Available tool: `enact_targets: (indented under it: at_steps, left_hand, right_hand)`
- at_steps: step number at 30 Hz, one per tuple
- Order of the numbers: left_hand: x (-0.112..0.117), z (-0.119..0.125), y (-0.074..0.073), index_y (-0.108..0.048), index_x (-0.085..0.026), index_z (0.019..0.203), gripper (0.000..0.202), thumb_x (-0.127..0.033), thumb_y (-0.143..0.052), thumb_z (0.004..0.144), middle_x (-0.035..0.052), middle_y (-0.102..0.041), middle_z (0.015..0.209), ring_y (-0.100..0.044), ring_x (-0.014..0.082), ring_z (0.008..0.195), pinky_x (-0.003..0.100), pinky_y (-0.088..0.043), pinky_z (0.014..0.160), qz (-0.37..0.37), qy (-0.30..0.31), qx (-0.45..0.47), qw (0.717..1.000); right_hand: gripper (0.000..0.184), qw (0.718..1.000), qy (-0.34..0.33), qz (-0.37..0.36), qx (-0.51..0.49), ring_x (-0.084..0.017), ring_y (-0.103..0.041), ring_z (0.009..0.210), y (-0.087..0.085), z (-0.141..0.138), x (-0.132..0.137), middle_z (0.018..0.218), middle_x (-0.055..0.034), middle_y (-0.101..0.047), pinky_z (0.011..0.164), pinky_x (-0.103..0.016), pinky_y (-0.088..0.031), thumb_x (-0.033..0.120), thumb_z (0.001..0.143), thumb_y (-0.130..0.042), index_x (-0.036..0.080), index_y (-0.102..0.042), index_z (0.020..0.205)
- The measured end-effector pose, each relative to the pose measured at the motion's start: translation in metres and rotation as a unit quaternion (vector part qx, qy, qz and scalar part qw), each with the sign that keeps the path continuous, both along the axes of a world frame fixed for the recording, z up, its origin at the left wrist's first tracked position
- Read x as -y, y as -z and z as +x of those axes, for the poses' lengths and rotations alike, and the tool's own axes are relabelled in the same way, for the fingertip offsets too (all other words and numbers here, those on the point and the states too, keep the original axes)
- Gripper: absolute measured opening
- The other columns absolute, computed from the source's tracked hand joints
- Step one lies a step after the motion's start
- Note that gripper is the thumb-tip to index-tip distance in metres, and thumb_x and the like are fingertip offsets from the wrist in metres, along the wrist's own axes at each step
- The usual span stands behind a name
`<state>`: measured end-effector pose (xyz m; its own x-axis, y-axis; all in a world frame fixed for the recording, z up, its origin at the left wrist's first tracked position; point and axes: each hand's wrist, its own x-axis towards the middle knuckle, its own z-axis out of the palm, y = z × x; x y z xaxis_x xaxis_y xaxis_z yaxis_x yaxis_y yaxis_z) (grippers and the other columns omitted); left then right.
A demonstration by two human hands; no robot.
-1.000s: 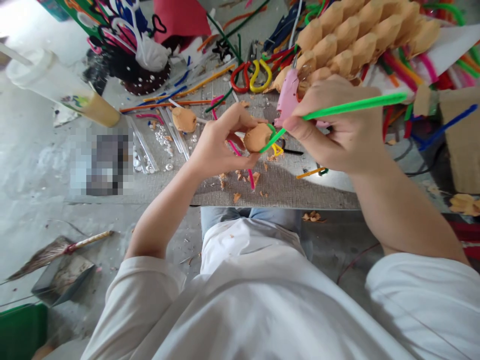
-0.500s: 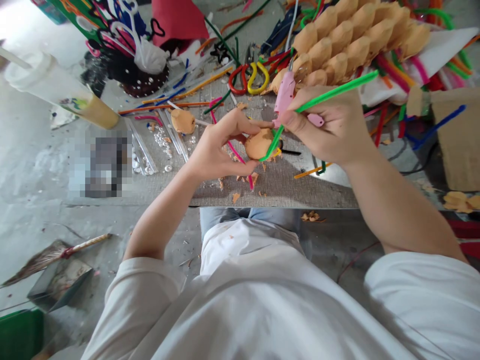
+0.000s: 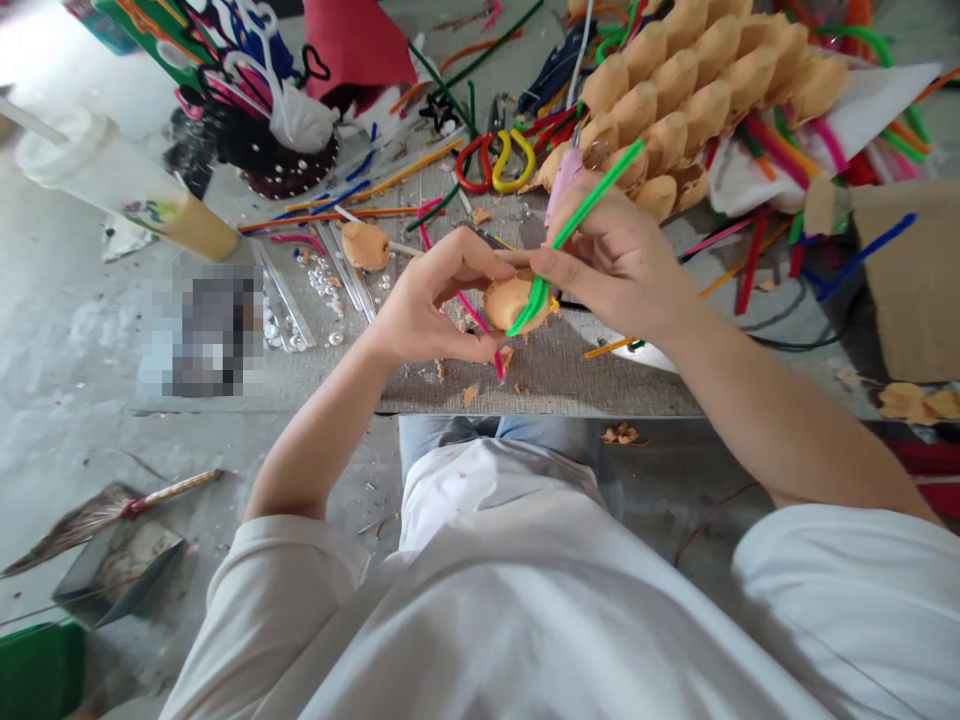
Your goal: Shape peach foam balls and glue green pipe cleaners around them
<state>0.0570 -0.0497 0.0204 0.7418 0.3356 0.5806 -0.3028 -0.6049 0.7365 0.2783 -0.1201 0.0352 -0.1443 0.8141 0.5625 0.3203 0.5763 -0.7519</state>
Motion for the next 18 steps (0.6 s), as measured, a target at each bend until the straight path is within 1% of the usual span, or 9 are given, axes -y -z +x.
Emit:
enact_targets:
  at_steps: [2,6,8,10,12,15,16,17,18]
  left_hand:
    - [0.002,-0.002,0.0,-0.058,-0.026,0.118,0.059,-0.04,-0.091,0.072,0.0055,-0.073,0.128,-0.075,0.0223,0.12,0.036,-0.066,0.099,0.005,-0.024,-0.019,1.0]
    - [0.006,-0.005,0.002,-0.054,-0.029,0.121,0.06,-0.057,-0.083,0.077,0.007,-0.07,0.13,-0.069,0.0274,0.131,0.046,-0.066,0.1,0.006,-0.082,-0.062,0.995]
    - [0.007,-0.004,0.002,-0.053,-0.031,0.122,0.056,-0.057,-0.08,0.08,0.0068,-0.069,0.135,-0.066,0.0283,0.136,0.05,-0.065,0.104,0.018,-0.089,-0.057,0.994]
    - [0.007,-0.002,0.001,-0.053,-0.032,0.123,0.052,-0.057,-0.076,0.084,0.0061,-0.066,0.141,-0.058,0.0298,0.146,0.055,-0.06,0.11,0.041,-0.091,-0.057,0.993]
    - [0.007,0.0,-0.002,-0.052,-0.032,0.126,0.052,-0.058,-0.072,0.086,0.0055,-0.06,0.151,-0.045,0.0308,0.157,0.058,-0.056,0.115,0.053,-0.09,-0.072,0.992]
    - [0.005,0.002,-0.006,-0.053,-0.032,0.129,0.06,-0.066,-0.072,0.083,0.0041,-0.042,0.167,-0.032,0.0339,0.163,0.053,-0.055,0.118,0.041,-0.095,-0.076,0.992]
    - [0.004,0.003,-0.006,-0.053,-0.032,0.131,0.065,-0.07,-0.072,0.081,0.0039,-0.039,0.169,-0.033,0.035,0.162,0.05,-0.056,0.118,0.028,-0.102,-0.068,0.992]
    - [0.003,0.004,-0.006,-0.053,-0.032,0.134,0.07,-0.073,-0.072,0.08,0.0044,-0.04,0.168,-0.038,0.0355,0.16,0.046,-0.058,0.116,0.012,-0.108,-0.06,0.992]
    - [0.001,0.005,-0.006,-0.053,-0.032,0.136,0.075,-0.076,-0.071,0.079,0.0055,-0.045,0.165,-0.046,0.035,0.154,0.044,-0.061,0.112,-0.006,-0.112,-0.058,0.992]
  right_hand:
    - [0.038,0.998,-0.005,-0.03,-0.052,-0.021,-0.064,0.1,0.009,-0.005,-0.003,0.096,-0.0016,-0.061,0.084,-0.037,-0.056,0.066,0.09,-0.067,0.029,-0.058,0.089]
    - [0.046,0.987,-0.045,-0.106,-0.11,-0.018,-0.07,0.091,0.02,-0.011,-0.006,0.099,0.0016,-0.066,0.073,-0.035,-0.061,0.076,0.087,-0.064,0.032,-0.056,0.1]
    - [0.048,0.987,-0.039,-0.116,-0.106,-0.018,-0.071,0.088,0.02,-0.01,-0.007,0.099,0.002,-0.069,0.07,-0.035,-0.062,0.078,0.087,-0.062,0.032,-0.056,0.1]
    - [0.047,0.988,-0.033,-0.115,-0.1,-0.017,-0.072,0.086,0.018,-0.007,-0.007,0.099,0.0021,-0.071,0.069,-0.036,-0.064,0.076,0.087,-0.063,0.031,-0.057,0.1]
    - [0.045,0.989,-0.029,-0.109,-0.099,-0.016,-0.071,0.083,0.018,-0.004,-0.007,0.101,0.0016,-0.072,0.069,-0.036,-0.064,0.073,0.088,-0.066,0.031,-0.058,0.099]
    - [0.039,0.991,-0.015,-0.089,-0.101,-0.017,-0.071,0.084,0.018,-0.003,-0.006,0.103,0.0007,-0.073,0.07,-0.035,-0.065,0.067,0.088,-0.07,0.031,-0.058,0.099]
    - [0.038,0.992,-0.006,-0.079,-0.102,-0.017,-0.071,0.087,0.019,-0.004,-0.006,0.103,0.0007,-0.073,0.071,-0.036,-0.065,0.066,0.088,-0.07,0.031,-0.059,0.099]
    - [0.036,0.992,0.005,-0.068,-0.103,-0.017,-0.071,0.089,0.019,-0.005,-0.005,0.104,0.0006,-0.072,0.072,-0.036,-0.065,0.064,0.089,-0.071,0.032,-0.059,0.098]
    - [0.034,0.993,0.016,-0.055,-0.103,-0.018,-0.07,0.09,0.019,-0.007,-0.004,0.105,0.0005,-0.071,0.074,-0.037,-0.065,0.063,0.089,-0.07,0.032,-0.06,0.098]
